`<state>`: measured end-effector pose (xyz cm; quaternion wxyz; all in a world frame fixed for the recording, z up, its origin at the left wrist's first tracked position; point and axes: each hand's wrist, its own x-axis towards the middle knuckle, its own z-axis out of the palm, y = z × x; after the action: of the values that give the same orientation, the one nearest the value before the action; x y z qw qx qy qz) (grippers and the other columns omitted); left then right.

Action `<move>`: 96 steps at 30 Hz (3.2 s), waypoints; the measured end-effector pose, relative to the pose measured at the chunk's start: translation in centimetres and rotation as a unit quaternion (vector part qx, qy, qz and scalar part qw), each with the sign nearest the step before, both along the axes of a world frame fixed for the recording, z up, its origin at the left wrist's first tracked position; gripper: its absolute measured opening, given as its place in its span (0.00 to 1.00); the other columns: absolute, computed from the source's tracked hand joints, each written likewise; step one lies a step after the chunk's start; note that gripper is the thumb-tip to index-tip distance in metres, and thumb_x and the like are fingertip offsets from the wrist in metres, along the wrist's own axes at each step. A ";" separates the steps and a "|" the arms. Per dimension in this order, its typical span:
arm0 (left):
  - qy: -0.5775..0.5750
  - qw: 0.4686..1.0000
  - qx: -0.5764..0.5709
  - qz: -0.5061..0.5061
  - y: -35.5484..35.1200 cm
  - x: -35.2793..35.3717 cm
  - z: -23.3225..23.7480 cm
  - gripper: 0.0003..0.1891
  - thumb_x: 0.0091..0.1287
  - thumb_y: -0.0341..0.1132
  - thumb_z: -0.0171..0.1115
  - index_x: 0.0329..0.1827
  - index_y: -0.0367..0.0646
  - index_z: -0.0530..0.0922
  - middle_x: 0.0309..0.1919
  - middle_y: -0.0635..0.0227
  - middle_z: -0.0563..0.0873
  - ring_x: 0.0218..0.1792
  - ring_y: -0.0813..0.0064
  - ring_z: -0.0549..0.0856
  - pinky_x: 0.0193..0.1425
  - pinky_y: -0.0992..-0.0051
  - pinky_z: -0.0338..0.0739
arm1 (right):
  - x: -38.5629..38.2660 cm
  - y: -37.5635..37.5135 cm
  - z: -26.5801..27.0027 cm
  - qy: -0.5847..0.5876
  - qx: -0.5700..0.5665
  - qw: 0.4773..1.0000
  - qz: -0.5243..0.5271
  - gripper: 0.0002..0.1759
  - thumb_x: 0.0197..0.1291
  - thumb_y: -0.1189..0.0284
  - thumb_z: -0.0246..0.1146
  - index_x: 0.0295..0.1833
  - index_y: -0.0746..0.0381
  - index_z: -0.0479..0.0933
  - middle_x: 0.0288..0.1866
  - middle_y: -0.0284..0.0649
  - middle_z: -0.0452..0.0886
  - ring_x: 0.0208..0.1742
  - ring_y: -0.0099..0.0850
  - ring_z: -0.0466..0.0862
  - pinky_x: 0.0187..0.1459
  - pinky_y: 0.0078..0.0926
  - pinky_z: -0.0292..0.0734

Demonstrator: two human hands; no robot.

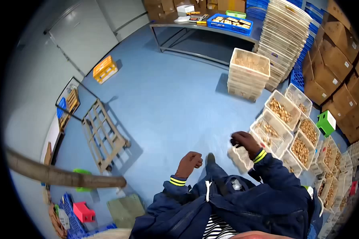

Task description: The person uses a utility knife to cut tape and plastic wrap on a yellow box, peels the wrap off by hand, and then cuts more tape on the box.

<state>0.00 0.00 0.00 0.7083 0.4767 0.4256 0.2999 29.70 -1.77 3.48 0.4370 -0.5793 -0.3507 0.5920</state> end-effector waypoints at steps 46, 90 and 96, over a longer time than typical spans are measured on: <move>0.157 0.956 0.157 -0.194 128.1 31.1 -9.3 0.12 0.64 0.34 0.57 0.46 0.38 0.72 0.37 0.58 0.78 0.40 0.61 0.79 0.45 0.71 0.74 | 33.8 141.2 -15.8 -0.477 0.017 0.861 -0.175 0.19 0.58 0.56 0.56 0.43 0.60 0.78 0.40 0.49 0.81 0.43 0.48 0.80 0.43 0.39 0.74; 0.005 0.883 -0.067 -0.464 149.0 52.8 -3.9 0.09 0.63 0.33 0.57 0.37 0.34 0.74 0.25 0.65 0.81 0.23 0.79 0.79 0.27 0.80 0.74 | 29.7 134.6 -3.9 -0.018 -0.061 0.913 -0.403 0.17 0.55 0.72 0.65 0.51 0.61 0.73 0.25 0.28 0.74 0.22 0.14 0.68 0.22 0.12 0.60; -0.037 0.842 -0.230 -0.487 149.2 51.8 -3.6 0.09 0.63 0.33 0.55 0.39 0.35 0.74 0.26 0.66 0.80 0.25 0.79 0.79 0.30 0.79 0.74 | 23.4 133.9 -3.2 0.080 -0.039 0.877 -0.473 0.14 0.65 0.64 0.53 0.37 0.65 0.74 0.20 0.32 0.74 0.19 0.18 0.72 0.22 0.15 0.65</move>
<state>51.79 149.20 -3.58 0.8675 0.4347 0.1689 -0.1730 53.09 132.09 0.31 0.6686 -0.6433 0.0246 0.3722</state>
